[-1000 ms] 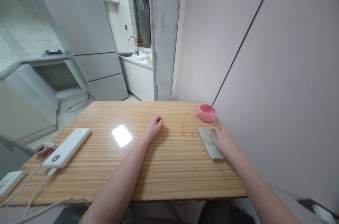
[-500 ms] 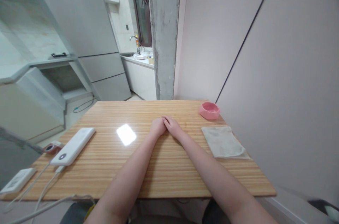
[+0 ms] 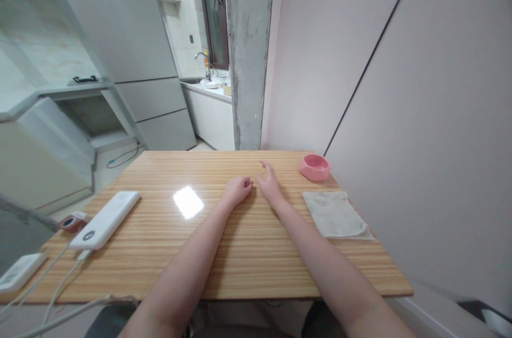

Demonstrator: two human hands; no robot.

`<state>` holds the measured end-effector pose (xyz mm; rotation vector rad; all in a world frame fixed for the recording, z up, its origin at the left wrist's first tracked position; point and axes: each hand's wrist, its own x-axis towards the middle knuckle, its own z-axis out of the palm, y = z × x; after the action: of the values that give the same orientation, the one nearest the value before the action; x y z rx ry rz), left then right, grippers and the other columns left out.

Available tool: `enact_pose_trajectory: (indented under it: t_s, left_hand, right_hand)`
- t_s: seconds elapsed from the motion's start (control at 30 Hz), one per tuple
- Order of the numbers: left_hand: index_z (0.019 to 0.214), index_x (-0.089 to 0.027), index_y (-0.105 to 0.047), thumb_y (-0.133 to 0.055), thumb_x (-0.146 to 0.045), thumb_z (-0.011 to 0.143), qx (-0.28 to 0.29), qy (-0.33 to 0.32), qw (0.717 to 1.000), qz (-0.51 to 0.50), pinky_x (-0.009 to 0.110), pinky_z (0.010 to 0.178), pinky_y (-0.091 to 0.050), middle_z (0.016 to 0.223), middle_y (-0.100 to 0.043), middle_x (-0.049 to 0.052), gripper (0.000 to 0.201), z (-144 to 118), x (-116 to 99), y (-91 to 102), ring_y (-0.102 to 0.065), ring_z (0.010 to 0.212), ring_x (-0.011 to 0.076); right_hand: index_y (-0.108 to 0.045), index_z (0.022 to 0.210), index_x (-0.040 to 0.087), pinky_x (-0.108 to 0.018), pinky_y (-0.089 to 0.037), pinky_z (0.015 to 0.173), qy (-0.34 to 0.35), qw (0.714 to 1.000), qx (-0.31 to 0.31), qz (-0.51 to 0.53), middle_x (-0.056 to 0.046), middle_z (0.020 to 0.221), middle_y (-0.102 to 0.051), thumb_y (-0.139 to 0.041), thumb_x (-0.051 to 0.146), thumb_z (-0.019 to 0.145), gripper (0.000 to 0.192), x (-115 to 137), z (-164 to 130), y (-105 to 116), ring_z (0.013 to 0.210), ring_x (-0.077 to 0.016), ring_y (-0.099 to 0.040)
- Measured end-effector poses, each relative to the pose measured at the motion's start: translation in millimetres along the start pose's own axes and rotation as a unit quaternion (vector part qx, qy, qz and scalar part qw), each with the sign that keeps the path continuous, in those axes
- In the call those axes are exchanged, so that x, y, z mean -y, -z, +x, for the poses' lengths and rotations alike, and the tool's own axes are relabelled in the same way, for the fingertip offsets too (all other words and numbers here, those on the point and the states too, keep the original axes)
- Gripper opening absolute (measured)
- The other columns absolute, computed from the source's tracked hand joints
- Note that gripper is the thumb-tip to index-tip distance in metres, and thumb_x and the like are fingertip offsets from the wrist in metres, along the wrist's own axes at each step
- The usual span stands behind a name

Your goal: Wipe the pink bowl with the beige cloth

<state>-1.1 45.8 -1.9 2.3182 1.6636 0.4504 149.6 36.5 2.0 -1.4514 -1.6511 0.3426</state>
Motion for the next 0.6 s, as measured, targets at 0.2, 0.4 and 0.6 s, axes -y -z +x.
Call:
enact_pose_trajectory:
  t_s: [0.2, 0.4, 0.6]
  left_hand:
    - [0.061, -0.019, -0.050, -0.042, -0.036, 0.090, -0.023, 0.005, 1.000, -0.014, 0.028, 0.057, -0.025, 0.062, -0.054, 0.001, 0.034, 4.2, 3.0, -1.3, -0.049, 0.063, 0.0155]
    - [0.061, -0.019, -0.048, -0.044, -0.035, 0.090, -0.025, 0.001, 0.999, -0.028, 0.027, 0.058, -0.028, 0.060, -0.048, -0.001, 0.033, 6.2, 6.8, -5.6, -0.046, 0.062, 0.0146]
    - [0.115, -0.018, -0.057, -0.054, -0.025, 0.085, -0.166, -0.078, 0.981, -0.069, 0.036, 0.090, -0.046, 0.114, -0.061, 0.010, 0.030, 2.4, 2.0, 1.5, -0.057, 0.107, 0.0214]
  right_hand:
    - [-0.054, 0.129, 0.013, -0.067, -0.015, 0.110, -0.143, 0.937, -0.203, -0.247, -0.021, 0.155, -0.023, -0.053, 0.032, 0.085, 0.048, -53.3, 15.3, 84.6, 0.144, -0.0404, -0.012]
    - [-0.068, 0.097, 0.010, -0.056, -0.026, 0.110, -0.179, 0.946, -0.161, -0.219, -0.023, 0.143, -0.040, -0.057, 0.024, 0.082, 0.023, -89.5, 13.1, 83.8, 0.140, -0.0391, -0.023]
    - [-0.061, 0.078, 0.017, -0.052, -0.020, 0.117, 0.009, 0.990, -0.123, -0.068, -0.018, 0.130, -0.051, -0.062, 0.024, 0.080, 0.007, -62.7, 20.5, 57.6, 0.140, -0.0299, -0.025]
